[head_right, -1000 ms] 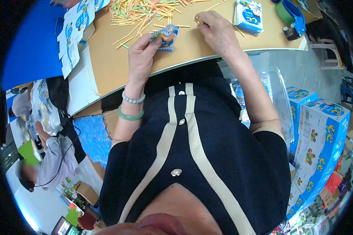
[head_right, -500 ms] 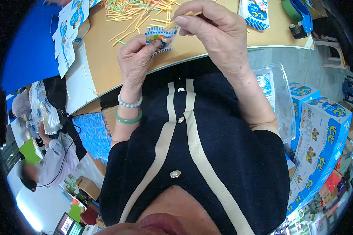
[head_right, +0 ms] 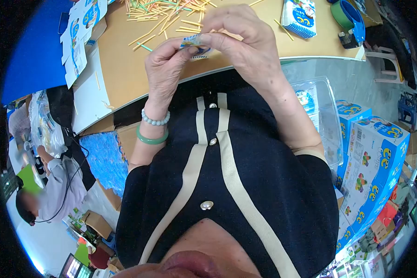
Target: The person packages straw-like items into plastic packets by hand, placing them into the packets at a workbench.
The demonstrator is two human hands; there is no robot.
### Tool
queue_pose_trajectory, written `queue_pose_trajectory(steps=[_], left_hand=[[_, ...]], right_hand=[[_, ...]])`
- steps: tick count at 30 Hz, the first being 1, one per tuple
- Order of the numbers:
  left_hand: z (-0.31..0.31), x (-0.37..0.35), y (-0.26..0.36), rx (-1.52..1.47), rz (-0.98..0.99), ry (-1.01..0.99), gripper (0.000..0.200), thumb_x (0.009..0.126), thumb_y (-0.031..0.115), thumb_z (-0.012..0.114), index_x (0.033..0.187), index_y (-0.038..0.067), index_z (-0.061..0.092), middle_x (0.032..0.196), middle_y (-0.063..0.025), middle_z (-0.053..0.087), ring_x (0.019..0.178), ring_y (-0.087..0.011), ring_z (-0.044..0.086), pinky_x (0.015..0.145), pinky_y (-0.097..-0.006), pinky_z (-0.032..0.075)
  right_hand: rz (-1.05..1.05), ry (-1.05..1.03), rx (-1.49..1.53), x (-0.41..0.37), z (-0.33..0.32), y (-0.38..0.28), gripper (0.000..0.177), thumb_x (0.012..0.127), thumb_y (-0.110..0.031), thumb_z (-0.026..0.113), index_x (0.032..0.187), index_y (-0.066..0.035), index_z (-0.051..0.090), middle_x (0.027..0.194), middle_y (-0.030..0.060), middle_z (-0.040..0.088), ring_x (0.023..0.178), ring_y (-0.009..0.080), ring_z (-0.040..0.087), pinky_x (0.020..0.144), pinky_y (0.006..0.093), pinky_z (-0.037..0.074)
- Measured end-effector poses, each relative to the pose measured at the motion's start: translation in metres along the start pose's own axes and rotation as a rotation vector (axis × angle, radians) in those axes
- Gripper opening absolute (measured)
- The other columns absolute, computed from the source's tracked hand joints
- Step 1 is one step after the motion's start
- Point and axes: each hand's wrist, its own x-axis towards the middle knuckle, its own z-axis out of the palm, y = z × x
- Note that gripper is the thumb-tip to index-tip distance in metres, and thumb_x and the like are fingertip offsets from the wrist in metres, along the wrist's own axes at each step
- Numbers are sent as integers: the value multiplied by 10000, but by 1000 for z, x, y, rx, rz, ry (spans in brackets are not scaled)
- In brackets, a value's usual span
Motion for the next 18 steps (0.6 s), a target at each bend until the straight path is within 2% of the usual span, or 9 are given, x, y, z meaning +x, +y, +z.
queue_pose_trajectory(steps=[3,6,7,10,11,14,18], left_hand=[[4,0,-2,-33,17,-21,163,813,9,687,974,-19,691,887,-47,660,800,-98,615,708,-207,509],[3,-2,-12,-15,-84,-66,183,855,42,655,1025,-21,676,876,-27,661,809,-91,615,713,-215,517],[2,-2,-13,-15,-83,-66,183,855,42,655,1025,-21,676,876,-27,661,809,-91,615,713,-215,517],[-2,-7,-12,-181,-236,-71,189,893,88,625,1046,-13,670,855,-5,662,806,-75,607,718,-211,515],[-2,-9,-12,-179,-236,-67,189,893,88,625,1046,-13,670,855,-5,662,806,-75,607,718,-211,515],[3,-6,-11,-198,-154,-55,193,916,121,605,1041,-11,671,855,2,665,813,-65,603,721,-210,511],[3,-4,-12,-69,-115,-66,193,922,136,601,1031,-6,672,850,-7,666,797,-67,607,717,-213,509]], right_hand=[[-61,15,-36,2,7,11,152,845,-94,654,958,8,662,1042,75,633,887,113,583,788,242,458],[347,-67,382,-6,24,23,220,838,-125,651,1025,-8,656,1115,82,605,935,132,576,834,260,452],[347,-67,381,-8,23,22,220,838,-125,651,1025,-8,656,1115,82,605,935,132,576,834,260,452],[301,-95,131,-9,19,4,261,852,-101,623,1104,-34,637,1130,99,611,965,194,602,859,279,457],[299,-99,134,-9,19,4,261,852,-101,623,1104,-34,637,1130,99,611,965,194,602,859,279,457],[3,-138,-383,-7,16,8,330,856,-117,613,1174,-34,602,1132,125,622,1006,250,612,875,312,462],[-149,-21,-295,-11,22,7,286,853,-177,622,1113,-61,634,1065,135,647,965,284,625,841,347,478]])
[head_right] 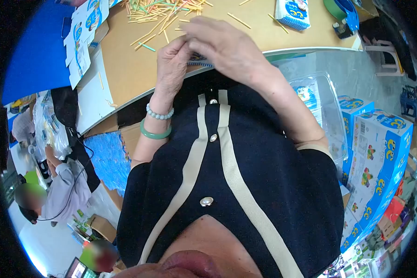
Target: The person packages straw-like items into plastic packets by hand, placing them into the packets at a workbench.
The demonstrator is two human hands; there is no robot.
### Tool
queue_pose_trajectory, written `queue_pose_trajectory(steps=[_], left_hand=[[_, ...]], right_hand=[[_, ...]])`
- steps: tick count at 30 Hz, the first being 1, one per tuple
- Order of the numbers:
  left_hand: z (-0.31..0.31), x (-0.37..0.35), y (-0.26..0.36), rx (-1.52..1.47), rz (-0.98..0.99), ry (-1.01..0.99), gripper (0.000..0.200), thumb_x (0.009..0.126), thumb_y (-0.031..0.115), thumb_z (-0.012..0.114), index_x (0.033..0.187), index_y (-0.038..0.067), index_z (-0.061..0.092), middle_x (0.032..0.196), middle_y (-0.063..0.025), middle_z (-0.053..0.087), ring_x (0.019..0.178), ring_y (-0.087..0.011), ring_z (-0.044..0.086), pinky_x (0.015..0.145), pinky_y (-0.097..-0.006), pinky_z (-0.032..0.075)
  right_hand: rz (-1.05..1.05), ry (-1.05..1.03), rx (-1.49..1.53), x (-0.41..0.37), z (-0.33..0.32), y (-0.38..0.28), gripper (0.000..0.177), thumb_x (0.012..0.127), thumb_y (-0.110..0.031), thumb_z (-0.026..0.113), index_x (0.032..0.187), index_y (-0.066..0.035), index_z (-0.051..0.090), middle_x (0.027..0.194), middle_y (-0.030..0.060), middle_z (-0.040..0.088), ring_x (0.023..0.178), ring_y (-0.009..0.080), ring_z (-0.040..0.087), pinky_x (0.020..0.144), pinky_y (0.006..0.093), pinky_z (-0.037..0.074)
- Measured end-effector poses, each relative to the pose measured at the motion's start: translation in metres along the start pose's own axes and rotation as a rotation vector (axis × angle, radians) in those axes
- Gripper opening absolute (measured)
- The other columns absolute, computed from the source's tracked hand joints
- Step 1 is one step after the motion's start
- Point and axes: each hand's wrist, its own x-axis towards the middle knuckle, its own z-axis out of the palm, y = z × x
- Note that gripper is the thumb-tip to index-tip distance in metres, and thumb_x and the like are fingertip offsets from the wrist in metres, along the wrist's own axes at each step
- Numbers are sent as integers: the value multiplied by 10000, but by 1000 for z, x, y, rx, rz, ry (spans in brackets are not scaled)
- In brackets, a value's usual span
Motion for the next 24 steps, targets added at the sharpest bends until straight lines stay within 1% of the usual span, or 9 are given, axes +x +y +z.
queue_pose_trajectory(steps=[1,4,8,13,16,17,20,22,24], left_hand=[[1,0,2,8,-7,-15,193,922,136,601,1031,-6,672,850,-7,666,797,-67,607,717,-213,509],[18,5,20,-71,105,-37,191,918,135,607,1041,2,670,838,-11,659,779,-69,604,703,-218,500],[65,7,27,-141,41,-219,165,885,107,643,1015,11,677,837,-26,656,769,-80,602,695,-221,491],[105,24,0,114,35,-466,210,840,40,673,1047,6,663,909,-37,666,787,-88,602,725,-218,484],[131,24,-7,194,8,-585,212,830,42,688,1039,11,672,895,-39,666,788,-80,595,715,-207,474],[146,22,-9,288,102,-643,198,854,39,634,1051,22,646,872,-31,649,765,-85,586,694,-208,470],[173,15,-11,478,288,-758,185,904,32,525,1075,44,595,828,-14,615,719,-95,568,653,-210,462],[179,6,-4,422,39,-600,170,919,49,521,1072,40,594,859,-11,618,744,-85,563,672,-207,459],[175,7,-6,390,-83,-520,164,926,58,519,1071,38,593,875,-10,620,756,-80,561,682,-206,457]], right_hand=[[11,15,-1,-1,-5,-2,286,853,-177,622,1113,-61,634,1065,135,647,965,284,625,841,347,478],[478,35,247,-2,-41,-12,236,849,-171,656,1000,3,603,870,56,633,734,152,596,668,270,483],[534,-32,281,-31,-67,-1,177,791,-119,678,897,6,610,782,44,620,725,124,576,637,255,462],[727,-81,390,-77,-123,2,153,776,-99,654,880,9,622,748,55,605,724,112,560,644,276,459],[450,100,167,-109,-135,7,137,785,-105,646,855,9,619,684,46,581,709,128,550,663,299,456],[454,108,168,-119,-139,10,137,785,-105,646,855,9,619,684,46,581,709,128,550,663,299,456],[813,65,183,-155,-148,27,123,797,-106,634,827,9,605,711,50,585,709,167,559,693,314,456],[739,-62,-291,-207,-148,68,108,824,-96,620,783,1,596,758,31,591,723,152,552,692,292,454],[1082,-450,-554,-275,-142,112,248,821,-246,649,1019,-97,664,973,141,659,898,302,630,780,375,491]])
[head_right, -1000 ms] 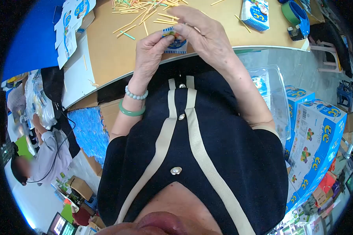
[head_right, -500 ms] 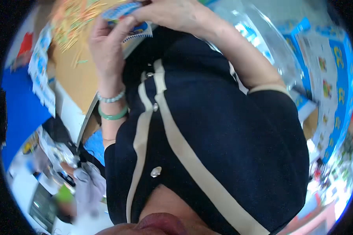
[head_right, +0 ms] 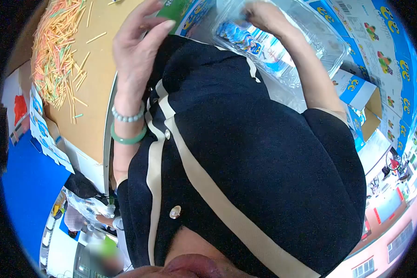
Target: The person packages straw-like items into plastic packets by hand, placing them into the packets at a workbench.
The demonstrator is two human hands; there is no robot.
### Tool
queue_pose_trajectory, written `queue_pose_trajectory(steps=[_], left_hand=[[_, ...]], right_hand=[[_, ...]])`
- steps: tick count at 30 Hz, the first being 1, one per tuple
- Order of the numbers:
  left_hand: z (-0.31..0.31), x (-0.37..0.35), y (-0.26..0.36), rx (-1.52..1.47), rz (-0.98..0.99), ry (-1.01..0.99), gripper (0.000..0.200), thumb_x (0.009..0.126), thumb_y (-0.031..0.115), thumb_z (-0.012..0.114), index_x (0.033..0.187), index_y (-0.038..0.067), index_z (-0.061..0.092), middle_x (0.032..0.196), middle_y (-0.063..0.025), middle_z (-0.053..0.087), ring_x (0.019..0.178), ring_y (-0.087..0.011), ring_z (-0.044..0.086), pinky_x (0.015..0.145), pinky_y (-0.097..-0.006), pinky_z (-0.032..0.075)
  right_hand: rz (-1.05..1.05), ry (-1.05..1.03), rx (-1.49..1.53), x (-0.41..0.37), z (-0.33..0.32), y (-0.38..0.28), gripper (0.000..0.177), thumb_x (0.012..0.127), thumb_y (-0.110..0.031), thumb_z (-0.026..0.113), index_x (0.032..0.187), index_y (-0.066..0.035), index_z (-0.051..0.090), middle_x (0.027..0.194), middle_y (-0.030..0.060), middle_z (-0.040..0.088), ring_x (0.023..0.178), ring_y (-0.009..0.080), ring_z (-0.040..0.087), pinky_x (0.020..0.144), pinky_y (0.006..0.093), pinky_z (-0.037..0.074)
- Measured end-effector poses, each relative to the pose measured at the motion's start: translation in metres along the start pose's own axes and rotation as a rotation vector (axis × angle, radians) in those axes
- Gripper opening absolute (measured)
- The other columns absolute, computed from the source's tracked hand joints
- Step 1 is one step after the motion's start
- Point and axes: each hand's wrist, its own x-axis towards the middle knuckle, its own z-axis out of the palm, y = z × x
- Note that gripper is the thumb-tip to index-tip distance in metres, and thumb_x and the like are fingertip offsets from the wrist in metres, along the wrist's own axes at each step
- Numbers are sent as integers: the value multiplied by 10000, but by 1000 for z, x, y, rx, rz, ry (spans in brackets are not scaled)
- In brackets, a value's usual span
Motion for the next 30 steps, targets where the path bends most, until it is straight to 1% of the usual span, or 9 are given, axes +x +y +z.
queue_pose_trajectory(steps=[4,8,10,15,19,23,24,27,30], left_hand=[[-38,-14,-32,30,145,91,188,839,52,684,1023,16,686,869,-26,657,769,-65,584,686,-191,459],[-65,-30,-32,226,239,208,146,845,69,674,978,9,680,861,-40,658,783,-88,602,687,-225,484],[-77,-40,-26,314,143,289,133,828,44,677,955,4,680,847,-40,650,759,-92,593,671,-221,478],[-114,-57,-43,38,25,489,137,839,41,656,966,-6,676,825,-24,637,722,-77,566,640,-212,460],[-128,-50,-54,-67,-13,540,145,839,48,648,965,-20,671,810,-16,631,709,-68,552,629,-204,450],[-129,-53,-52,-25,-51,508,157,849,56,640,980,-28,665,815,-10,631,713,-64,555,640,-202,456],[-130,-56,-50,18,-60,494,160,858,56,635,992,-27,664,823,-7,631,715,-66,560,650,-202,464],[-137,-66,-55,26,-68,490,163,866,54,628,1005,-25,661,833,-7,633,717,-69,568,663,-204,476],[-142,-74,-62,-56,-56,500,163,865,51,625,1006,-25,660,835,-12,635,718,-72,572,668,-208,482]], right_hand=[[2,-198,104,-4,125,74,185,730,-152,631,901,-99,677,810,177,653,772,367,636,660,457,491],[61,-138,224,-18,170,60,234,761,-99,596,987,-61,644,844,208,636,819,363,627,694,473,481],[-93,116,46,-16,187,63,283,763,-64,588,1044,-46,613,877,206,623,893,355,609,739,463,474],[-199,295,151,-6,54,-32,278,747,-20,608,1025,-26,624,945,187,626,917,373,603,773,417,489],[-613,822,204,-1,-68,-142,171,784,-17,647,954,-27,624,839,122,626,757,322,604,638,352,473],[-581,1218,-88,63,-129,-200,186,785,-132,682,938,-36,638,801,136,614,736,324,592,624,376,467],[-592,1218,-92,84,-130,-202,186,785,-132,682,938,-36,638,801,136,614,736,324,592,624,376,467],[-154,955,-309,130,-118,-203,282,782,-211,692,994,-29,647,813,134,642,741,278,616,657,370,473],[23,695,480,148,-120,-186,345,782,-239,685,1014,11,641,830,129,671,745,193,625,680,331,468]])
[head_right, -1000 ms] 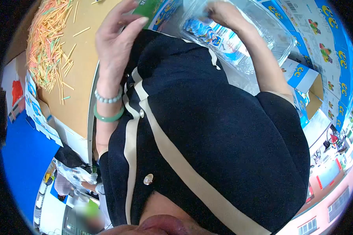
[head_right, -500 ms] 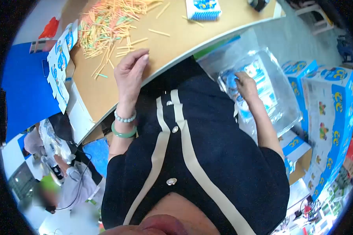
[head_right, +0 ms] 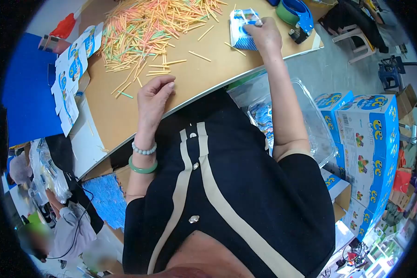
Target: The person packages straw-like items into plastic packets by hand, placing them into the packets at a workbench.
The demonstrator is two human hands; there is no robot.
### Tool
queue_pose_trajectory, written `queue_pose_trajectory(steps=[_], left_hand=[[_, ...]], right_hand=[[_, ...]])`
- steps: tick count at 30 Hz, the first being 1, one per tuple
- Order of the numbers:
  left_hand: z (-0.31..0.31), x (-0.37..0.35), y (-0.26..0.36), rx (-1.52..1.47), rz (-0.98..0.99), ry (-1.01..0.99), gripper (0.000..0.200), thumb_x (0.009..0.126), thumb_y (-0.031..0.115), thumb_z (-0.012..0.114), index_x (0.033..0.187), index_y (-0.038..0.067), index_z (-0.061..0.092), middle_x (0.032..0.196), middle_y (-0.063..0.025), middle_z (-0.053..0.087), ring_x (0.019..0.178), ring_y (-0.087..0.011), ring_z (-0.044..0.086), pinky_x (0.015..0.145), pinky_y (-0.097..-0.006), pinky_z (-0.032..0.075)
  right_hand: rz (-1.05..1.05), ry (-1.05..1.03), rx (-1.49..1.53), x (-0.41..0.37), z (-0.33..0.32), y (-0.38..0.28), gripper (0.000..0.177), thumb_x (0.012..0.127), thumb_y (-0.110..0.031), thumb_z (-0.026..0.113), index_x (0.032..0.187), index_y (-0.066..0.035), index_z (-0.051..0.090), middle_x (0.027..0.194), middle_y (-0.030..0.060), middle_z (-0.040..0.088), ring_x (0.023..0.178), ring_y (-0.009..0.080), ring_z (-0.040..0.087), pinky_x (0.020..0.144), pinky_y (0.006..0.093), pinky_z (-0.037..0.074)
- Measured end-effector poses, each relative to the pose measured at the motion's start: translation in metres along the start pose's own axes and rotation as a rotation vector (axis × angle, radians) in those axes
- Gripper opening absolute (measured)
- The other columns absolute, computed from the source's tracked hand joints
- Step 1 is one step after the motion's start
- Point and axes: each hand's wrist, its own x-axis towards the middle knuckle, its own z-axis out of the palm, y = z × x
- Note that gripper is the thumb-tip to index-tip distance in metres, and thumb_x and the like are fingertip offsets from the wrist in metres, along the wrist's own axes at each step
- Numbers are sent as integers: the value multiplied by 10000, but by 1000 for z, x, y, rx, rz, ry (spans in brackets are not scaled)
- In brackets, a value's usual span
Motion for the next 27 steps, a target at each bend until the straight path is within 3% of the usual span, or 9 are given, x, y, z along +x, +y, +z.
queue_pose_trajectory(steps=[4,9,12,14,16,18,23,27], left_hand=[[-2,1,4,-130,-70,-38,165,867,55,624,1009,-24,659,840,-15,637,725,-77,580,676,-212,489],[3,3,10,-173,-73,-41,171,846,53,642,992,-33,664,789,7,614,708,-58,537,642,-202,442],[9,1,20,-233,-103,-3,185,850,62,644,1006,-35,659,780,10,605,703,-56,531,633,-198,436],[19,-1,30,-347,15,76,183,862,78,642,1017,-18,652,771,13,600,700,-48,523,634,-188,429],[14,-3,26,-412,-44,70,185,866,84,641,1023,-13,646,783,10,609,702,-50,529,648,-188,435],[7,-6,23,-589,-127,-24,189,875,96,640,1036,-2,635,808,3,625,707,-54,543,674,-190,448],[-33,-17,5,-641,-154,84,178,892,90,616,1047,3,619,885,-29,659,749,-74,596,711,-209,488],[-62,-23,-1,-706,-26,329,176,902,65,587,1058,-13,608,953,-66,671,799,-101,636,723,-237,521]], right_hand=[[-48,112,201,9,1,23,324,801,-204,663,1004,47,635,826,110,683,763,120,613,699,291,466],[-95,171,118,5,-16,14,248,821,-149,653,988,35,656,845,67,679,773,92,602,683,265,467],[-228,137,687,-24,-35,-17,186,836,-91,637,997,0,659,872,25,663,797,73,595,708,238,470],[-178,-179,888,-79,-38,-77,184,839,-62,630,1019,-26,642,900,7,649,811,70,589,729,222,474],[-97,-561,775,-123,-22,-106,219,835,-61,638,1049,-21,616,913,9,641,820,74,591,744,227,485],[-146,-734,860,-149,13,-107,267,830,-72,653,1088,-19,609,942,14,642,822,79,598,727,231,491],[-76,-1004,934,-156,33,-139,273,842,-101,650,1097,-15,604,945,3,632,828,63,584,721,228,486],[-300,-1091,639,-126,50,-171,343,845,-195,645,1129,-9,589,934,47,650,809,126,615,735,281,501]])
